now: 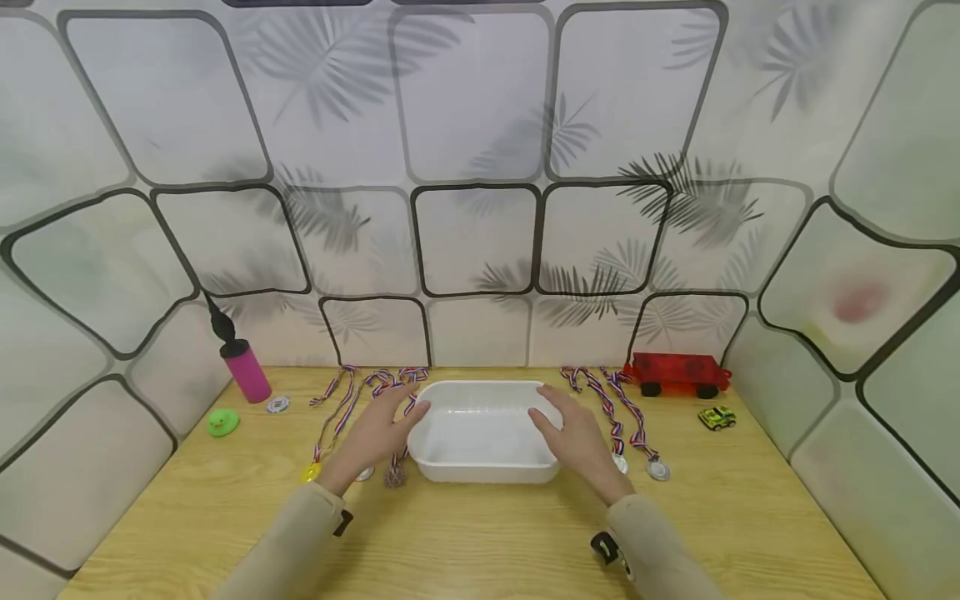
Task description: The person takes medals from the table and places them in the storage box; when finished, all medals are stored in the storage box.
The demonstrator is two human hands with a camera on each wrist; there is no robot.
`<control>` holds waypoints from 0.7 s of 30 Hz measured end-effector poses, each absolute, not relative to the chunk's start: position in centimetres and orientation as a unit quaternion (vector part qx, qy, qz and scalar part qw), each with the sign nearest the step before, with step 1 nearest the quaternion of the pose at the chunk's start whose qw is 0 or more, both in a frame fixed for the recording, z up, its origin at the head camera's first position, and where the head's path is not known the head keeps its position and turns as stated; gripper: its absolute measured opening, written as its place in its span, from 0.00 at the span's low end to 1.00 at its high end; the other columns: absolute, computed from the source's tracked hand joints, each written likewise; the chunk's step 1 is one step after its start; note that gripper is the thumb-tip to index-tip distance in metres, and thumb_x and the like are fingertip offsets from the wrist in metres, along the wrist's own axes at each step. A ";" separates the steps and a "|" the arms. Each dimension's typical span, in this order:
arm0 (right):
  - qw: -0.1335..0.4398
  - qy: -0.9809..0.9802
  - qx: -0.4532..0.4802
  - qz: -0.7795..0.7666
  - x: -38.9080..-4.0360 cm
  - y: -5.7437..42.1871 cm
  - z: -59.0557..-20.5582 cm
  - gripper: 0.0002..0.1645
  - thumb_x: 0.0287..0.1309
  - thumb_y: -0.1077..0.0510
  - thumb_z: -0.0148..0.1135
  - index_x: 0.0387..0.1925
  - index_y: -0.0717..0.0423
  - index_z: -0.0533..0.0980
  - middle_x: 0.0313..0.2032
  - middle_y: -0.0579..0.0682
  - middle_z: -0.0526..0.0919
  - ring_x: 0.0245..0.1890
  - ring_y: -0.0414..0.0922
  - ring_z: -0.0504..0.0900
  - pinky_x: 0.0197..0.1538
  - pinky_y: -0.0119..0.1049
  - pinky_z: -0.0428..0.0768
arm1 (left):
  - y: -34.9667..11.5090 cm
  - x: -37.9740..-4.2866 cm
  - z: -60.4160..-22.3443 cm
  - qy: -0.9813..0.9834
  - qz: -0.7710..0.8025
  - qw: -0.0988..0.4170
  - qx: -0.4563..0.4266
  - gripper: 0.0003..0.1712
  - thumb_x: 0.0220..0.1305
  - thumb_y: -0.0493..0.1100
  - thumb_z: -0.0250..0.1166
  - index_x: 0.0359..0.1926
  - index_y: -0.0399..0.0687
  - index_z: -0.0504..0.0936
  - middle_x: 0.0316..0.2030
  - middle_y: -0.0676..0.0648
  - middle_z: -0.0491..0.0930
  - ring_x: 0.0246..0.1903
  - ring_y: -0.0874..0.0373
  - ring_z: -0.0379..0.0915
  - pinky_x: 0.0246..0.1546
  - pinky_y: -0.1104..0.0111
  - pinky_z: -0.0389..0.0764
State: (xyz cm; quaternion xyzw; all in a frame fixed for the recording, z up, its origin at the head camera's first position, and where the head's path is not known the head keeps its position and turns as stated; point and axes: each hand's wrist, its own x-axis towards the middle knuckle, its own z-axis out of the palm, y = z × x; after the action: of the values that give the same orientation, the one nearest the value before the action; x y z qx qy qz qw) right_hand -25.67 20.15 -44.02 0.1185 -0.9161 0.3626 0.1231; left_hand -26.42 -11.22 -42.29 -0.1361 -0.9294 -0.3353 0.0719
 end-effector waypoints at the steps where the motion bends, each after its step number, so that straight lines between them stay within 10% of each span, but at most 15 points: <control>1: 0.126 -0.907 0.111 0.386 -25.7 20.5 -44.1 0.30 0.69 0.47 0.57 0.65 0.59 0.71 0.65 0.61 0.72 0.65 0.61 0.70 0.66 0.56 0.70 | -11.4 -26.4 -42.3 -0.923 -0.353 0.069 -0.136 0.34 0.71 0.61 0.53 0.69 0.46 0.69 0.65 0.39 0.71 0.66 0.41 0.65 0.65 0.45 0.67; 9: 0.097 -0.830 0.025 0.549 -25.1 23.2 -45.0 0.26 0.66 0.55 0.61 0.61 0.63 0.73 0.60 0.63 0.77 0.52 0.43 0.81 0.51 0.27 0.81 | -13.4 -26.5 -43.0 -0.881 -0.455 0.059 -0.114 0.19 0.68 0.50 0.62 0.56 0.49 0.80 0.48 0.45 0.83 0.46 0.49 0.80 0.44 0.58 0.83; 21: -0.104 -0.735 -0.008 0.670 -23.4 24.4 -45.3 0.38 0.64 0.56 0.63 0.71 0.61 0.60 0.62 0.63 0.67 0.45 0.40 0.78 0.50 0.36 0.82 | -17.3 -26.5 -45.0 -0.836 -0.500 -0.112 -0.196 0.16 0.63 0.36 0.65 0.51 0.35 0.80 0.43 0.39 0.82 0.33 0.56 0.76 0.28 0.68 0.79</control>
State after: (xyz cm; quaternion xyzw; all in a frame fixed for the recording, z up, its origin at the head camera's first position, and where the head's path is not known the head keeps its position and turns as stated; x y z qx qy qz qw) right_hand -23.42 24.38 -45.28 -0.0075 -0.7350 0.6700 -0.1043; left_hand -26.53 -17.32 -44.96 -0.1960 -0.8361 -0.5000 -0.1117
